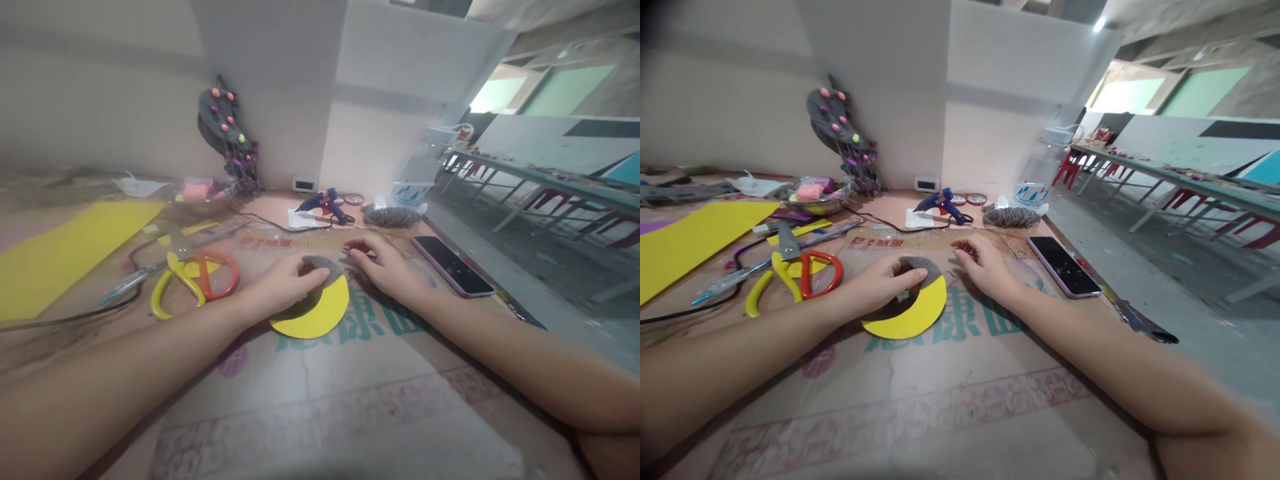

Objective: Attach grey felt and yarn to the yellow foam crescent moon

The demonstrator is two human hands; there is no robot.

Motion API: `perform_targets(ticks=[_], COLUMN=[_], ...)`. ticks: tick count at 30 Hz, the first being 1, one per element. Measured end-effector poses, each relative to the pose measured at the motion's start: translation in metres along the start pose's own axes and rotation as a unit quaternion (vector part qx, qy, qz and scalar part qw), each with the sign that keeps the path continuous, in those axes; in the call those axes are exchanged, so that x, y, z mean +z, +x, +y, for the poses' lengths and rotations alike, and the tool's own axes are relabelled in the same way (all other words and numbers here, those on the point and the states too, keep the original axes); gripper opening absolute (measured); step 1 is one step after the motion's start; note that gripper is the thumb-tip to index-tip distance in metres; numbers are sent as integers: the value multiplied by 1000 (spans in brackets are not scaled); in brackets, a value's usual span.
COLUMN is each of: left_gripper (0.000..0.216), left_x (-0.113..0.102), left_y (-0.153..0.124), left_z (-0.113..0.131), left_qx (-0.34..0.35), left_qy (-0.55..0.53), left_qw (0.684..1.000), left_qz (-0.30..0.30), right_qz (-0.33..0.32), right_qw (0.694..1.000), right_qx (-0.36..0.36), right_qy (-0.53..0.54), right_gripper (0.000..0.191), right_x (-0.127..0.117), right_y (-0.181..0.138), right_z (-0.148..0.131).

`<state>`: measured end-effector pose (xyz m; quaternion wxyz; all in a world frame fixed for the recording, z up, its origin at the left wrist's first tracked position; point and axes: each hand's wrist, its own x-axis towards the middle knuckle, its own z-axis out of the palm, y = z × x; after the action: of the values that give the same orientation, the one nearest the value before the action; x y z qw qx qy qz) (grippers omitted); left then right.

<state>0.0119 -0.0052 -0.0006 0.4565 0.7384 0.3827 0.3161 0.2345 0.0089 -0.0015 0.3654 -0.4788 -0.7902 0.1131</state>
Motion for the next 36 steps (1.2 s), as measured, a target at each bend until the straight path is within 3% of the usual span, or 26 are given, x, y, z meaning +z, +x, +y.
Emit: perform_targets(ticks=[20,36], left_gripper=[21,23], left_x=[3,1], left_y=[1,-1], left_z=[-4,-1], left_qx=[-49,-43], left_qy=[-31,-43], left_qw=[998,998], left_qz=[10,1], right_qz=[-39,-46], right_qw=[999,997], right_qx=[7,33], right_qy=[29,51], right_gripper=[19,21], right_x=[0,1], right_y=[-2,-1], right_z=[0,1])
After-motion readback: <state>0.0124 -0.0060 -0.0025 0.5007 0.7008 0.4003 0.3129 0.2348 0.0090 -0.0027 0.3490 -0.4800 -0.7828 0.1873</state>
